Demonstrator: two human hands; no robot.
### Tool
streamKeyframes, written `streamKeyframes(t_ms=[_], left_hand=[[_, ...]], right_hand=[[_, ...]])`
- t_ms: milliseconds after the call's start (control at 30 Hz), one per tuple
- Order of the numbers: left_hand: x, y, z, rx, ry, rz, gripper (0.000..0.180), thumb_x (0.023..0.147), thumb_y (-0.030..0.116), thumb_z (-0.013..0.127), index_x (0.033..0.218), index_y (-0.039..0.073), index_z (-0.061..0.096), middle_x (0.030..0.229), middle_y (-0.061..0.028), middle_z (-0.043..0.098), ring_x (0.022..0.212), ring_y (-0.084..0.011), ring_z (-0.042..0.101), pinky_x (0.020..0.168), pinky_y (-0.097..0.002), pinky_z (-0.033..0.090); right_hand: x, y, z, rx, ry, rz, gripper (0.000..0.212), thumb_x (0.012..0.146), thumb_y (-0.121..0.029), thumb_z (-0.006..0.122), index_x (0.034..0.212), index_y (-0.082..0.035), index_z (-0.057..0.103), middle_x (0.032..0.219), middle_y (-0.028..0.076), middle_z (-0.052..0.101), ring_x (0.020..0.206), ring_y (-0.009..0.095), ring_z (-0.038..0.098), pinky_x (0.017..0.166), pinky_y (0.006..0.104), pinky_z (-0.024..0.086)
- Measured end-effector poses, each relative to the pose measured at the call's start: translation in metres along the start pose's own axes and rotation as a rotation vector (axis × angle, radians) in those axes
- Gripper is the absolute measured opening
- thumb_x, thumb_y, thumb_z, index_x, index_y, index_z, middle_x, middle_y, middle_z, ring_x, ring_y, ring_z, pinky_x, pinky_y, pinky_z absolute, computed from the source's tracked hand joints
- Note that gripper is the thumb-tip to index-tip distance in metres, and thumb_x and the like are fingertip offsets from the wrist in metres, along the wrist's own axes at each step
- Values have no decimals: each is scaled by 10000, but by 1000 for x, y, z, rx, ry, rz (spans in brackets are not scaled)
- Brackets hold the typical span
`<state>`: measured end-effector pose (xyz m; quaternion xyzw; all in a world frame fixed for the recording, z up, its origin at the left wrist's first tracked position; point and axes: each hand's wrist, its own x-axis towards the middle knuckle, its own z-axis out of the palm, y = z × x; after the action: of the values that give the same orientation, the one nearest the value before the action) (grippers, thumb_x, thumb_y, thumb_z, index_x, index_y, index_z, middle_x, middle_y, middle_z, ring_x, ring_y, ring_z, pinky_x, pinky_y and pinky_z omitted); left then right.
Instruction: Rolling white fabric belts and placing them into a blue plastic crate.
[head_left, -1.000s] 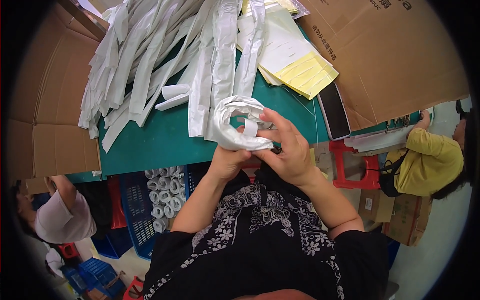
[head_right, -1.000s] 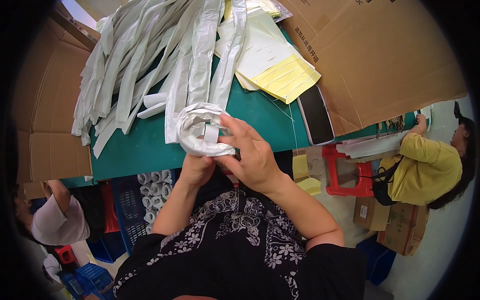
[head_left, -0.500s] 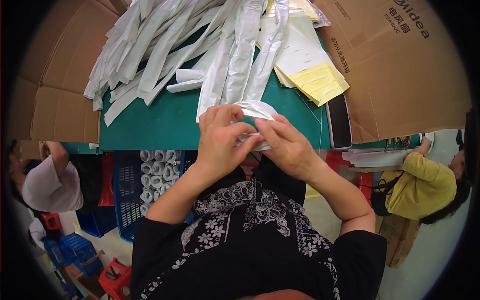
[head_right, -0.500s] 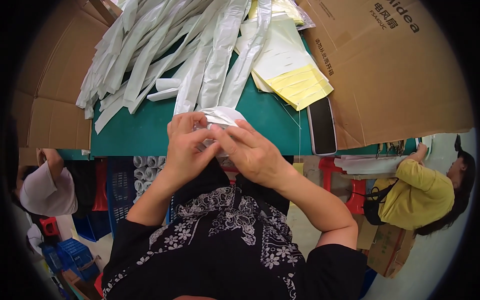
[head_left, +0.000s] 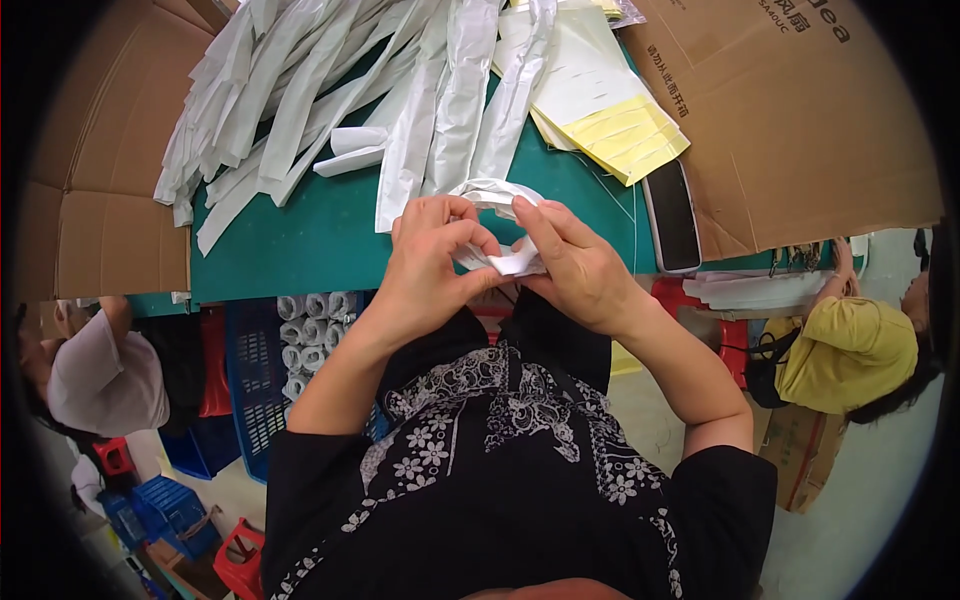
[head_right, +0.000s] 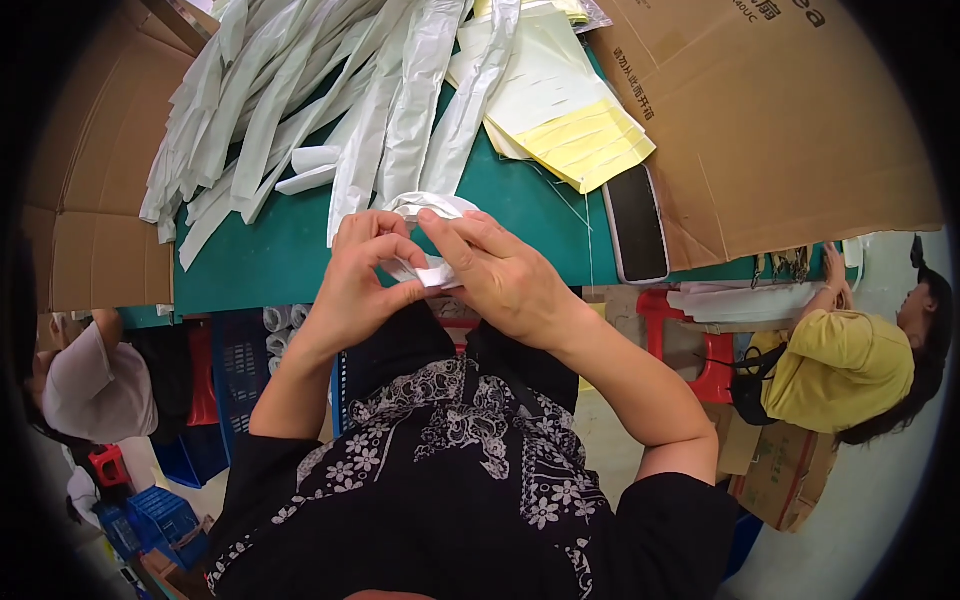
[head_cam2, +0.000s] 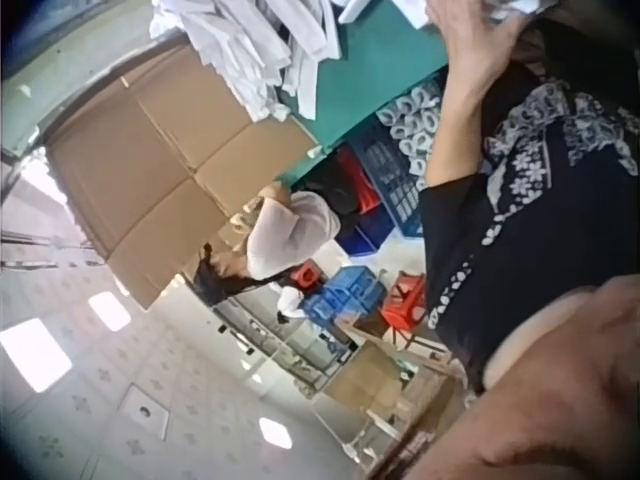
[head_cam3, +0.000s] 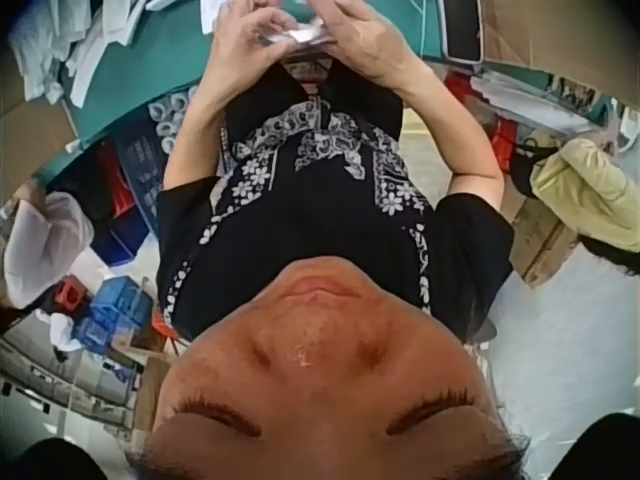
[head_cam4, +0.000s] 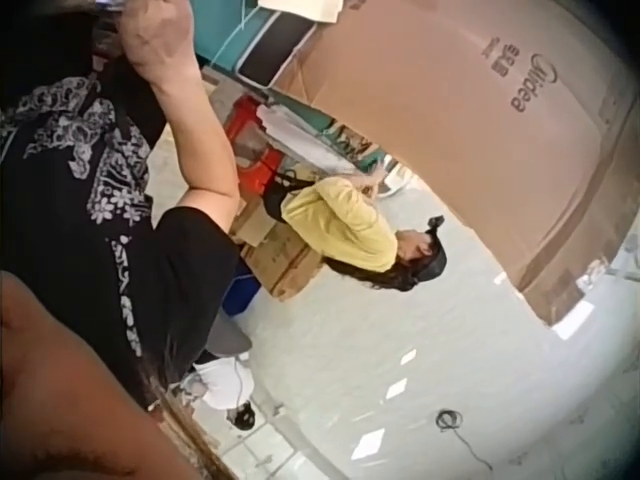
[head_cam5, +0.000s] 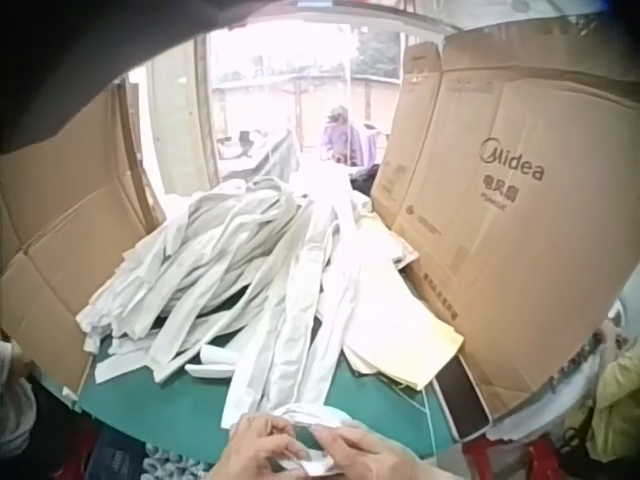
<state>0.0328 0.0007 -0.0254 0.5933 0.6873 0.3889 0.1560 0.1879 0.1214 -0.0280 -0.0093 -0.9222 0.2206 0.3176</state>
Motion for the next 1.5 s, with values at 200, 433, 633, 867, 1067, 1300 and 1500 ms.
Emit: streamKeyframes(t_ms=[200,433,633,867,1067,1300,1500], left_hand=[[-1,2,-4,-60,-22,-83,233,622,177,773,813,108,659,894,-40,566,921,-209,485,796,-295,364],[-2,0,8,87,140,169,118,657,114,695,773,135,684,742,9,601,762,-156,546,753,-302,343],[-8,-21,12,63,95,472,304,613,14,662,896,123,676,892,-10,649,811,-182,575,725,-303,363],[-22,-21,6,238,-20,681,364,645,248,697,976,107,642,1003,-17,610,856,-148,584,810,-386,365],[-23,-19,6,410,95,736,365,593,187,703,955,151,666,965,33,616,876,-158,555,876,-441,346],[-4,-17,-15,223,-169,631,294,709,347,675,932,156,662,908,48,588,878,-151,530,899,-436,346],[-8,-23,-12,277,-55,593,249,677,314,691,867,154,671,883,38,598,830,-139,552,918,-456,358]], right_hand=[[-4,0,-2,120,-116,223,878,624,-84,753,1346,9,263,951,117,616,990,286,542,789,327,473],[0,11,9,223,-163,297,812,637,-94,744,1322,-8,315,870,104,628,912,257,568,758,332,467],[-3,22,5,390,-337,420,260,723,-163,674,959,-54,662,857,133,641,794,264,605,702,325,483],[9,16,-13,906,-769,899,317,783,-157,679,1030,27,608,869,35,633,744,59,540,672,212,444],[-5,24,0,1284,-621,1042,308,846,-144,607,1081,52,572,907,63,638,788,88,577,719,229,471],[-13,25,19,1429,-443,1326,237,849,-123,588,1011,49,602,928,106,643,801,137,628,732,258,507],[-5,19,24,1373,-369,1306,207,843,-120,594,964,46,618,877,101,646,752,137,629,671,258,516]])
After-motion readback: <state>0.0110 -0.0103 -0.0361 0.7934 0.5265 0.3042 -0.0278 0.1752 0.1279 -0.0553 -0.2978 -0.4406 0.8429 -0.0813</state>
